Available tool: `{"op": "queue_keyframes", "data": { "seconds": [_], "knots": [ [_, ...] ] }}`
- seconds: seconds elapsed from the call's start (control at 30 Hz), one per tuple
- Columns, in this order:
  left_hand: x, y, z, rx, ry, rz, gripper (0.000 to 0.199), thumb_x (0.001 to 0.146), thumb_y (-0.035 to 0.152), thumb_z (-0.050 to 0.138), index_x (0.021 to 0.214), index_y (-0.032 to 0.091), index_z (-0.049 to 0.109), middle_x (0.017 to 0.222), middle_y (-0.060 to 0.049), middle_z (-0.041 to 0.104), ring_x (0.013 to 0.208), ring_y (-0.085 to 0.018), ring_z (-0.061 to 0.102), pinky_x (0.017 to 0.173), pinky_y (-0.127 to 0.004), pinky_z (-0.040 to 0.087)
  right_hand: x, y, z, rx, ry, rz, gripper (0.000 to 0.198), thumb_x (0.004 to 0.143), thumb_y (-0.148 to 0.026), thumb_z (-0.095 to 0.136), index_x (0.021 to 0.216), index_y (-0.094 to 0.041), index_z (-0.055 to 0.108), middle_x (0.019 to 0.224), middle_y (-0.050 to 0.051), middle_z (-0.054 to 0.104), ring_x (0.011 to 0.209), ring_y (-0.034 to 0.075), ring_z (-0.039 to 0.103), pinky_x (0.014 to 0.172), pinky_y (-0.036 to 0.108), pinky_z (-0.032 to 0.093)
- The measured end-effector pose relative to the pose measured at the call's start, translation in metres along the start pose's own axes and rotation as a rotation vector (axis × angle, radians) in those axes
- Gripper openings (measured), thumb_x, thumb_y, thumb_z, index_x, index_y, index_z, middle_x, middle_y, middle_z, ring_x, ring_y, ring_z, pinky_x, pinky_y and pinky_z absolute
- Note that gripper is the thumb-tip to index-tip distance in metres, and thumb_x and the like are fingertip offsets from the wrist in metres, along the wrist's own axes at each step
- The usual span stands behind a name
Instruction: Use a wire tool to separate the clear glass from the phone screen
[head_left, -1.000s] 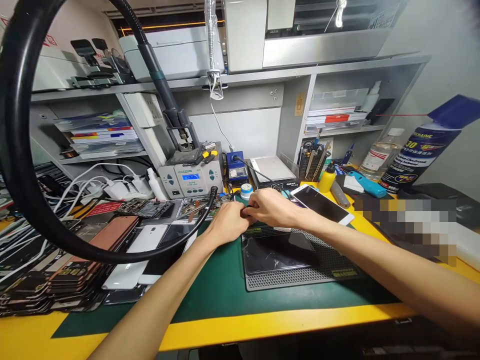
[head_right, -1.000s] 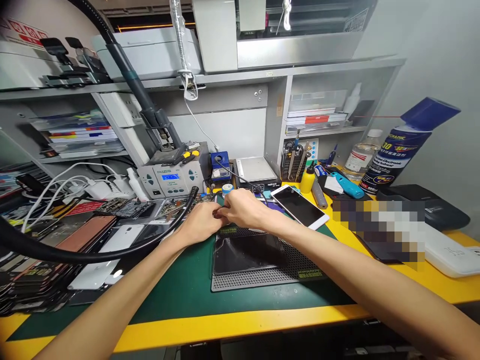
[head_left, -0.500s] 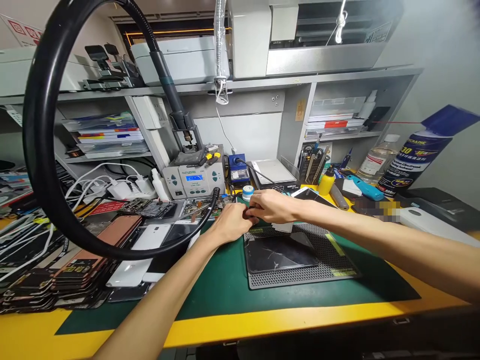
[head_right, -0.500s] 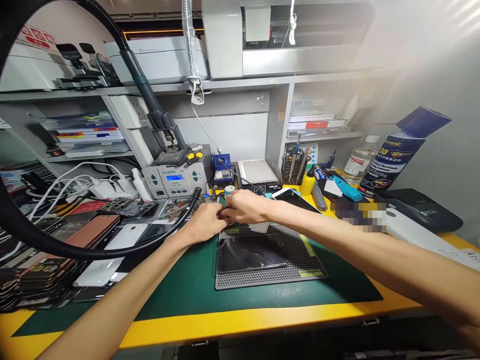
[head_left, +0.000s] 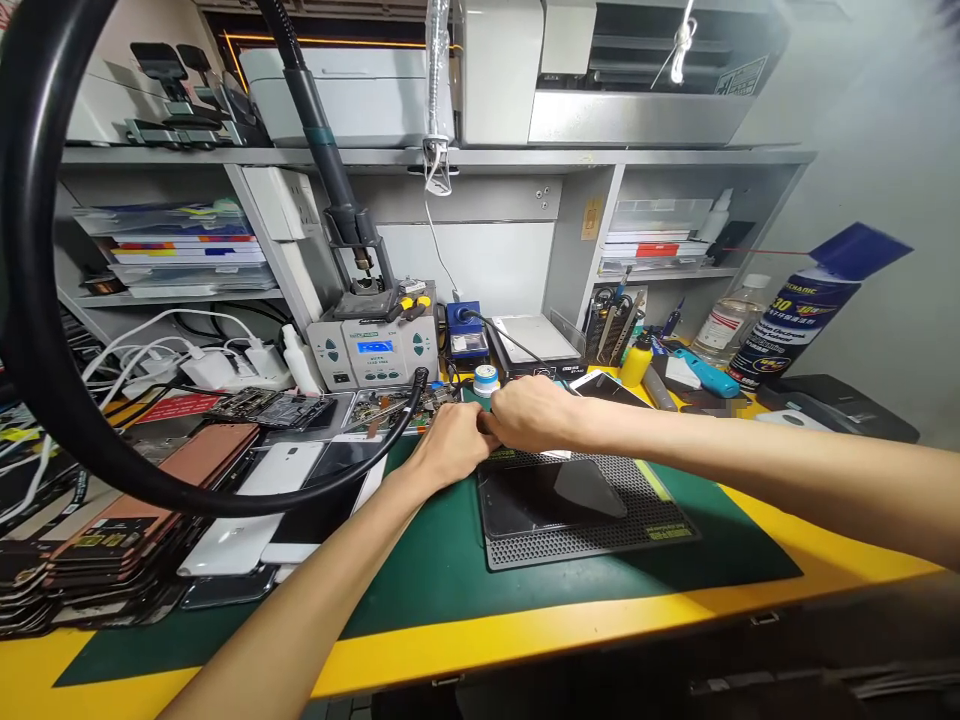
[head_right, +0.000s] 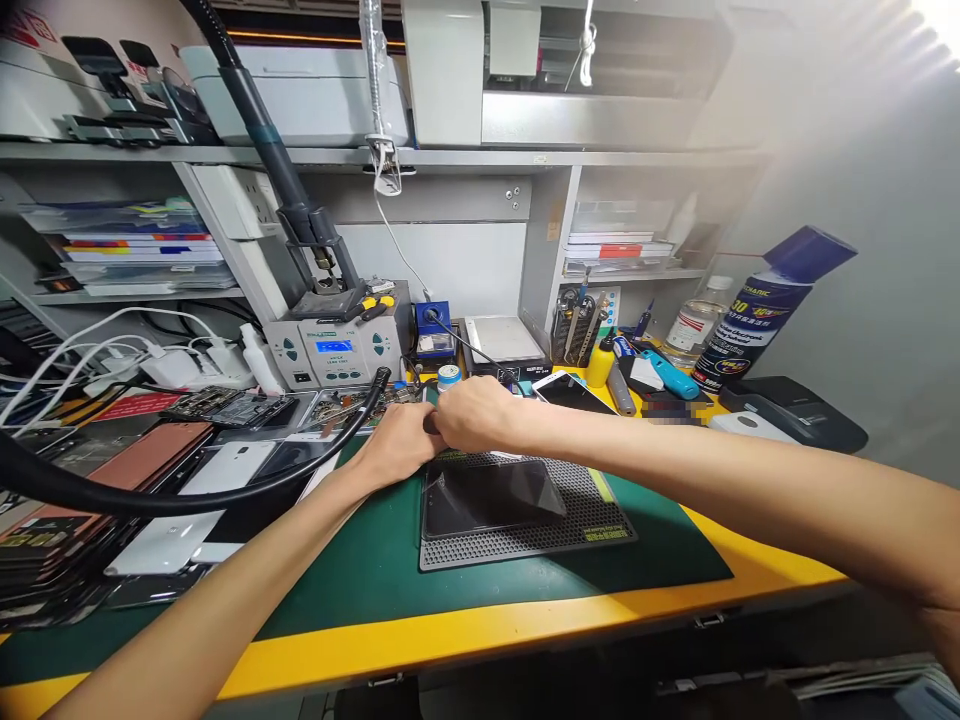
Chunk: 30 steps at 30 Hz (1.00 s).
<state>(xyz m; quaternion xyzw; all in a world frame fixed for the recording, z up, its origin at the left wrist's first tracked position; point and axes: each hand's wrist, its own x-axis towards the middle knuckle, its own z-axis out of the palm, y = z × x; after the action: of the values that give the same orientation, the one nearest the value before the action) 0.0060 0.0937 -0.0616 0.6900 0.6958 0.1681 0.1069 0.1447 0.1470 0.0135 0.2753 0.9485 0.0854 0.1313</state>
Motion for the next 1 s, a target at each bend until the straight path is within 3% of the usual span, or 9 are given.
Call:
{"op": "queue_keyframes", "data": {
  "seconds": [0.2, 0.4, 0.8, 1.0],
  "knots": [
    [0.0, 0.001, -0.002, -0.028, -0.014, 0.021, 0.031, 0.098, 0.036, 0.064, 0.122, 0.018, 0.065, 0.122, -0.009, 0.068, 0.102, -0.023, 0.069, 0.087, -0.043, 0.059, 0.009, 0.012, -0.001, -0.027, -0.102, -0.162, 0.028, 0.1, -0.037, 0.063, 0.117, -0.015, 0.066, 0.112, 0.007, 0.07, 0.095, 0.02, 0.07, 0.084, 0.041, 0.06],
    [-0.001, 0.0, -0.005, -0.066, -0.033, 0.062, 0.033, 0.097, 0.037, 0.065, 0.123, 0.017, 0.065, 0.122, -0.009, 0.068, 0.104, -0.024, 0.069, 0.087, -0.043, 0.059, 0.014, 0.024, -0.002, 0.005, -0.102, -0.281, 0.028, 0.101, -0.038, 0.061, 0.117, -0.015, 0.066, 0.109, 0.007, 0.07, 0.092, 0.019, 0.07, 0.082, 0.039, 0.06],
    [-0.001, 0.0, -0.002, -0.136, -0.023, 0.057, 0.031, 0.097, 0.039, 0.065, 0.119, 0.017, 0.066, 0.117, -0.008, 0.069, 0.101, -0.023, 0.069, 0.086, -0.042, 0.059, 0.009, 0.024, -0.011, 0.036, -0.048, -0.074, 0.031, 0.101, -0.043, 0.061, 0.111, -0.014, 0.067, 0.104, 0.006, 0.07, 0.087, 0.018, 0.069, 0.079, 0.038, 0.059],
    [-0.003, 0.001, -0.002, -0.136, -0.008, 0.048, 0.031, 0.098, 0.04, 0.064, 0.118, 0.016, 0.066, 0.116, -0.008, 0.07, 0.098, -0.022, 0.069, 0.085, -0.043, 0.059, 0.004, 0.02, -0.01, 0.055, -0.047, -0.074, 0.029, 0.1, -0.041, 0.063, 0.112, -0.015, 0.067, 0.108, 0.007, 0.071, 0.092, 0.019, 0.07, 0.082, 0.039, 0.059]
  ]
}}
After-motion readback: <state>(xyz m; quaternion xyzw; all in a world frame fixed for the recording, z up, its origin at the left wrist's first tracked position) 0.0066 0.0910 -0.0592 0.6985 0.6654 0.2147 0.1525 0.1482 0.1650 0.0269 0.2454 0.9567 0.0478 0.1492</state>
